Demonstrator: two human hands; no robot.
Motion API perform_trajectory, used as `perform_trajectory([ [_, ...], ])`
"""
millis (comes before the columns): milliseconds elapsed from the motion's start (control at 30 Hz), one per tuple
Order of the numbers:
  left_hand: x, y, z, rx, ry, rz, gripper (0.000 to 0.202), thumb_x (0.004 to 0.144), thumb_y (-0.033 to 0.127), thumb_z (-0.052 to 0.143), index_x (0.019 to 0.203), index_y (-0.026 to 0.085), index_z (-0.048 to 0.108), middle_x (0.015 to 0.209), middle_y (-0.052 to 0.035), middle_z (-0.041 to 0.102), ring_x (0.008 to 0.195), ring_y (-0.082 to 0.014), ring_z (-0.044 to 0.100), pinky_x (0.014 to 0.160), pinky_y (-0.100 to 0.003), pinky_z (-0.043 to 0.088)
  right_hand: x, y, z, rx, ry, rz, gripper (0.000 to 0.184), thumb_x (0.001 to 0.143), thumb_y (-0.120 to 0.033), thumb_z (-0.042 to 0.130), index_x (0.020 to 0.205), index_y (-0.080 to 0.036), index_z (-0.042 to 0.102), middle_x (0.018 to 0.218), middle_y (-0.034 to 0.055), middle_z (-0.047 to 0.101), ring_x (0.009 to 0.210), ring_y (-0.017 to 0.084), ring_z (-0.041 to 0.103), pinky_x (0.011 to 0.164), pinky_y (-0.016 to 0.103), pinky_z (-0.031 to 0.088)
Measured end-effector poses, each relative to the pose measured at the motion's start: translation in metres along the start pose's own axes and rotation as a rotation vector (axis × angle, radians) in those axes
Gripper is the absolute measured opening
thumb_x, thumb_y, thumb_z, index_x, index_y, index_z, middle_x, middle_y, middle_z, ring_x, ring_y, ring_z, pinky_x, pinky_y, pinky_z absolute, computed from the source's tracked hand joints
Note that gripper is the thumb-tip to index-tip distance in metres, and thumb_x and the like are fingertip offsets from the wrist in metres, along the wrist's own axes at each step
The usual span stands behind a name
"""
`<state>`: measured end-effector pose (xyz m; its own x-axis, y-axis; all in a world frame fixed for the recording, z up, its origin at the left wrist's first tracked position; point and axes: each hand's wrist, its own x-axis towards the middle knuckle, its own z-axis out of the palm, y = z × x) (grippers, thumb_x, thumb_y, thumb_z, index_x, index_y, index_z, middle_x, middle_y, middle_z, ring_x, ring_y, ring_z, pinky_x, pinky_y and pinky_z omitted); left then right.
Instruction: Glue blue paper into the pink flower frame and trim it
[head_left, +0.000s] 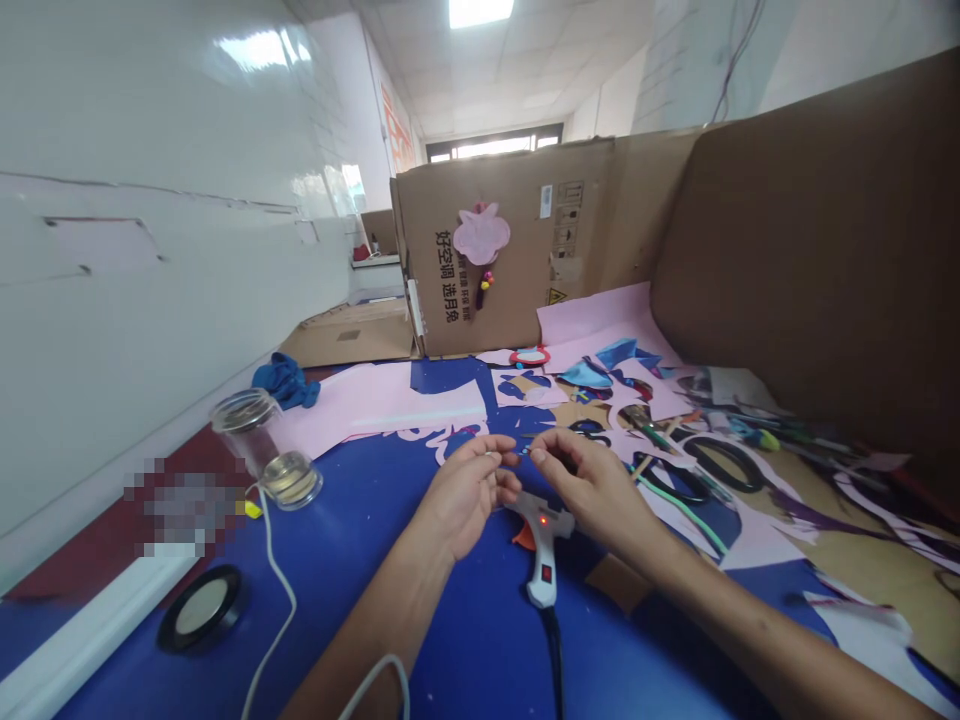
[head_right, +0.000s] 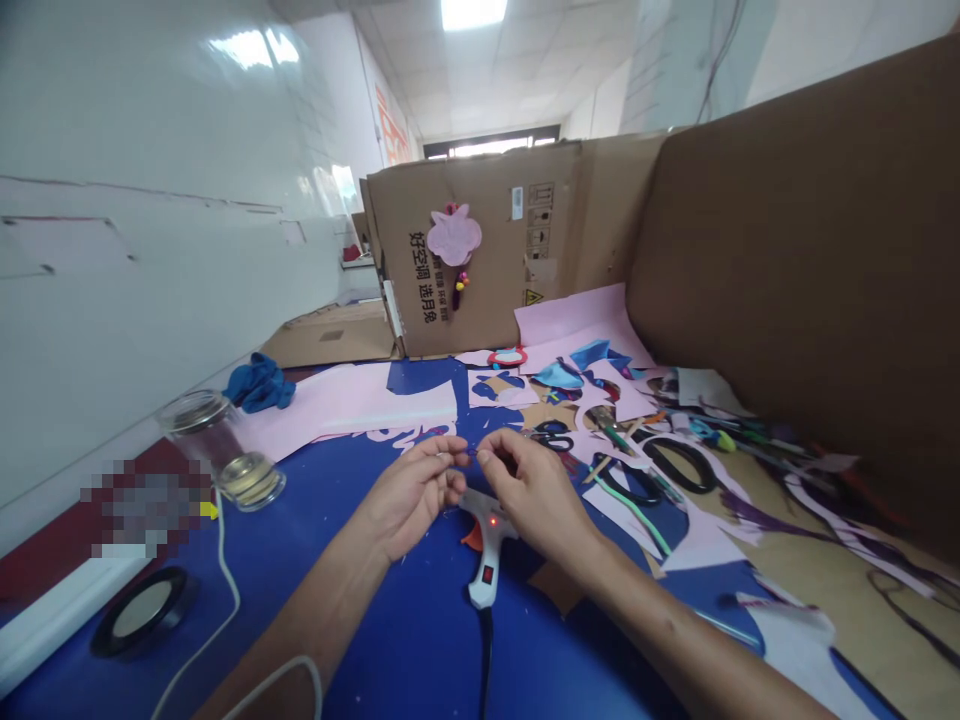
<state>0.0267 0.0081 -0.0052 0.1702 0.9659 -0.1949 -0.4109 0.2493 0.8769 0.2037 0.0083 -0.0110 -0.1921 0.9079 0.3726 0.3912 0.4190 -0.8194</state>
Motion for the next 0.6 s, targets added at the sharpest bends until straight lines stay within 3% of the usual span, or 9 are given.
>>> perform_trajectory([
  [100, -0.0013, -0.0019, 0.0008, 0.199, -0.001, 0.092, 0.019, 0.087, 0.020, 0.060, 0.104, 0.017, 0.067, 0.074, 0.0018, 0.058, 0.050, -0.0078, 0.049, 0.045, -0.019, 0.036, -0.0004, -0.0014, 0.0004, 0.012, -0.012, 0.013, 0.026, 0.102, -0.038, 0.053, 0.087, -0.021, 0.065, 0.077, -0.0010, 0.063, 0.071, 0.017, 0.054, 0.064, 0.029, 0.038],
  [200, -0.0031, -0.0027, 0.0037, 0.375, -0.007, 0.161, 0.022, 0.085, 0.025, 0.062, 0.105, 0.019, 0.068, 0.062, 0.0061, 0.050, 0.050, -0.0098, 0.044, 0.048, -0.021, 0.036, 0.0006, -0.0018, 0.0011, 0.064, -0.025, 0.031, 0.026, 0.101, -0.039, 0.054, 0.086, -0.021, 0.065, 0.074, -0.0017, 0.060, 0.070, 0.017, 0.052, 0.063, 0.028, 0.038],
  [433, -0.0053, -0.0001, 0.0063, 0.642, 0.022, 0.384, 0.024, 0.080, 0.023, 0.069, 0.104, 0.020, 0.074, 0.075, 0.0041, 0.052, 0.060, -0.0100, 0.043, 0.057, -0.023, 0.035, 0.0055, 0.0003, 0.0019, 0.249, -0.086, 0.116, 0.029, 0.093, -0.047, 0.059, 0.083, -0.021, 0.064, 0.072, -0.0011, 0.057, 0.065, 0.016, 0.048, 0.059, 0.028, 0.038],
  [600, -0.0046, -0.0003, 0.0047, 0.686, 0.029, 0.436, 0.019, 0.083, 0.023, 0.067, 0.100, 0.020, 0.076, 0.076, 0.0018, 0.055, 0.065, -0.0127, 0.046, 0.061, -0.023, 0.036, 0.0057, -0.0018, 0.0011, 0.287, -0.098, 0.147, 0.031, 0.090, -0.050, 0.061, 0.083, -0.020, 0.064, 0.072, -0.0011, 0.057, 0.064, 0.015, 0.047, 0.058, 0.027, 0.038],
])
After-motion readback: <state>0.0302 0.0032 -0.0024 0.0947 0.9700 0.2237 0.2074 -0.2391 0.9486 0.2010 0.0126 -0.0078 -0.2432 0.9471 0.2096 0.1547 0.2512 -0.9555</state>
